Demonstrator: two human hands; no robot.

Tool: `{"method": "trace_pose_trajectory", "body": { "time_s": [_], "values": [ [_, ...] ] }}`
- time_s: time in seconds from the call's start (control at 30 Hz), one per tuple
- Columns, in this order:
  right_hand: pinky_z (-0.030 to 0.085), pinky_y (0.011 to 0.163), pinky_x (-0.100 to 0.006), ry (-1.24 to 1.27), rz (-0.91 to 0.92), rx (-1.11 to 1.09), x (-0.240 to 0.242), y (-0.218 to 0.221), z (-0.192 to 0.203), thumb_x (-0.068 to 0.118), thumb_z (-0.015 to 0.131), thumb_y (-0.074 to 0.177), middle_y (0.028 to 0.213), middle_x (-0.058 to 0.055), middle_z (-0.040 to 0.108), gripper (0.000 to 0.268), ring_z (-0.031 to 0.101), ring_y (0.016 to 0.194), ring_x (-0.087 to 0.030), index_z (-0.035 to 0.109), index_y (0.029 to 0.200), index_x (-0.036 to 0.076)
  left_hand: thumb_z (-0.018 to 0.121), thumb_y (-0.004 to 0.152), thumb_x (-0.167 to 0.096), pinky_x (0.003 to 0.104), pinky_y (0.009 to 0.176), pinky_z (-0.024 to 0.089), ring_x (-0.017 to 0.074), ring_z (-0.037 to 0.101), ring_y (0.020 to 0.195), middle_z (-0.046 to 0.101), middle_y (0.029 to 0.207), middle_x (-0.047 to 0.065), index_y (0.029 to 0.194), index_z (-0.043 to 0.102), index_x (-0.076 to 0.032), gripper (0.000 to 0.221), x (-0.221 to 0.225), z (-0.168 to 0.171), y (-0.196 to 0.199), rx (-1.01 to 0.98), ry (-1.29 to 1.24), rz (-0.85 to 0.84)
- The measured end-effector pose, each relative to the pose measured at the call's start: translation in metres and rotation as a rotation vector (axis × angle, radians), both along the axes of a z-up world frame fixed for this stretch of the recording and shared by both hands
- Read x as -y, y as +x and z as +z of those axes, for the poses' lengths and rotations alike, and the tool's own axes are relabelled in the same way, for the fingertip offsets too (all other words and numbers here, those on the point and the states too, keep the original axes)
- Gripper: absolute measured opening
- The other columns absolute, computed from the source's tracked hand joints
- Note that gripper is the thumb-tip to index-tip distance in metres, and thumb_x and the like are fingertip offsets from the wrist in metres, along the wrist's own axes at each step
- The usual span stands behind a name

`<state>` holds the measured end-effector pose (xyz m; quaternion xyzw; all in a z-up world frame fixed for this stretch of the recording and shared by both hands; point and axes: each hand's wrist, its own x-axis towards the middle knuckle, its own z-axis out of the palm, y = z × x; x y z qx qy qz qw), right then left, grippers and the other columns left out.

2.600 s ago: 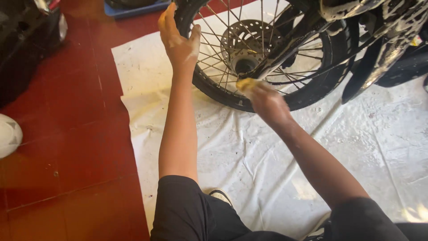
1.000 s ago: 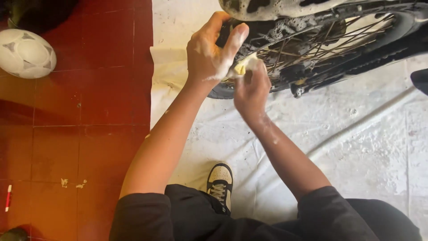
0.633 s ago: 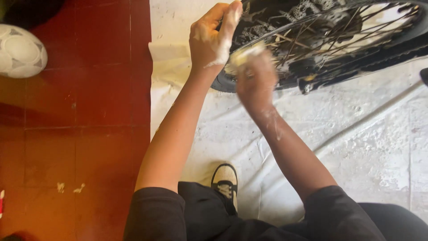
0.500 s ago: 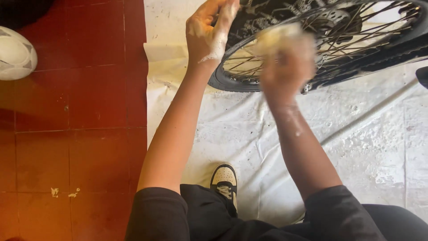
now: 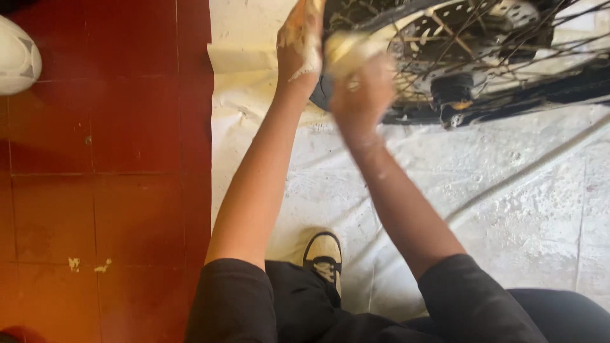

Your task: The person washes a motorcycle using a yellow sponge and soapy water from a green tray. They scrub the front wheel, tire, spokes, brake disc, and the side of the motorcycle body, repeatedly dipping the sponge into the tray to reload soap.

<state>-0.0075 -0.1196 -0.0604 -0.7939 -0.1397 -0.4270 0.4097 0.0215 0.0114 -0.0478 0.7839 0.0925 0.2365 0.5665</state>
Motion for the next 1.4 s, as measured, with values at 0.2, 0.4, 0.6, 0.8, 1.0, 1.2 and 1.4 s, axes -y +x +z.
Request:
{"method": "trace_pose_trajectory", "body": {
  "time_s": [0.2,0.4,0.6,0.8,1.0,1.2,1.4],
  "values": [
    [0.042,0.058,-0.028,-0.101,0.452,-0.292,-0.007,-0.004,0.007,-0.019,0.066,0.071,0.083,-0.004,0.052,0.028,0.045,0.071,-0.017,0.064,0.082,0.008,0.038,0.095,-0.065,0.032,0.048,0.039,0.0137,0.048,0.051,0.056,0.058,0.004,0.101,0.069,-0.001,0.071,-0.011,-0.009,0.006,0.079,-0.109,-0.11],
    [0.042,0.051,-0.022,0.026,0.249,-0.061,-0.02,-0.002,-0.034,-0.012,0.067,0.084,0.081,-0.001,0.052,0.024,0.043,0.066,-0.012,0.059,0.088,0.01,0.04,0.082,-0.074,0.03,0.042,0.039,0.0125,0.049,0.044,0.055,0.052,0.003,0.091,0.07,-0.001,0.08,-0.008,-0.001,0.008,-0.067,-0.17,-0.053],
    [0.035,0.043,-0.02,-0.011,0.243,-0.243,-0.009,0.002,-0.01,-0.017,0.072,0.081,0.084,-0.002,0.061,0.032,0.041,0.056,-0.008,0.071,0.097,0.01,0.039,0.092,-0.065,0.032,0.048,0.041,0.0158,0.05,0.048,0.058,0.055,0.005,0.081,0.064,-0.003,0.068,-0.007,-0.004,0.003,0.108,-0.092,-0.092],
    [0.051,0.057,-0.025,0.011,0.546,-0.395,-0.017,-0.017,-0.047,-0.021,0.061,0.078,0.09,-0.01,0.067,0.027,0.057,0.068,-0.017,0.064,0.089,0.003,0.02,0.086,-0.083,0.028,0.044,0.046,0.0105,0.049,0.039,0.051,0.046,-0.001,0.14,0.058,-0.002,0.105,-0.006,-0.032,0.021,-0.074,0.002,-0.004],
    [0.038,0.052,-0.024,0.103,0.392,-0.182,-0.015,-0.004,-0.019,-0.019,0.071,0.082,0.087,-0.005,0.062,0.029,0.045,0.064,-0.013,0.068,0.095,0.007,0.036,0.093,-0.065,0.038,0.064,0.053,0.0207,0.061,0.057,0.065,0.062,0.009,0.119,0.067,-0.004,0.074,-0.008,-0.022,0.009,0.002,-0.017,0.006],
    [0.066,0.086,-0.035,-0.137,0.461,-0.588,-0.001,-0.007,-0.094,-0.018,0.056,0.086,0.119,-0.029,0.07,0.022,0.064,0.119,-0.044,0.069,0.098,-0.004,0.032,0.102,-0.052,0.036,0.062,0.047,0.0164,0.054,0.059,0.075,0.082,0.01,0.132,0.061,-0.013,0.057,-0.001,-0.004,0.004,0.051,0.028,-0.018],
    [0.038,0.051,-0.024,0.041,0.274,-0.154,-0.003,0.004,-0.041,-0.023,0.065,0.076,0.085,-0.002,0.06,0.041,0.042,0.06,-0.01,0.061,0.103,0.008,0.033,0.102,-0.047,0.041,0.057,0.048,0.0231,0.058,0.05,0.066,0.061,0.01,0.106,0.066,-0.007,0.052,0.0,-0.002,0.004,0.186,0.089,0.005]
  ]
}}
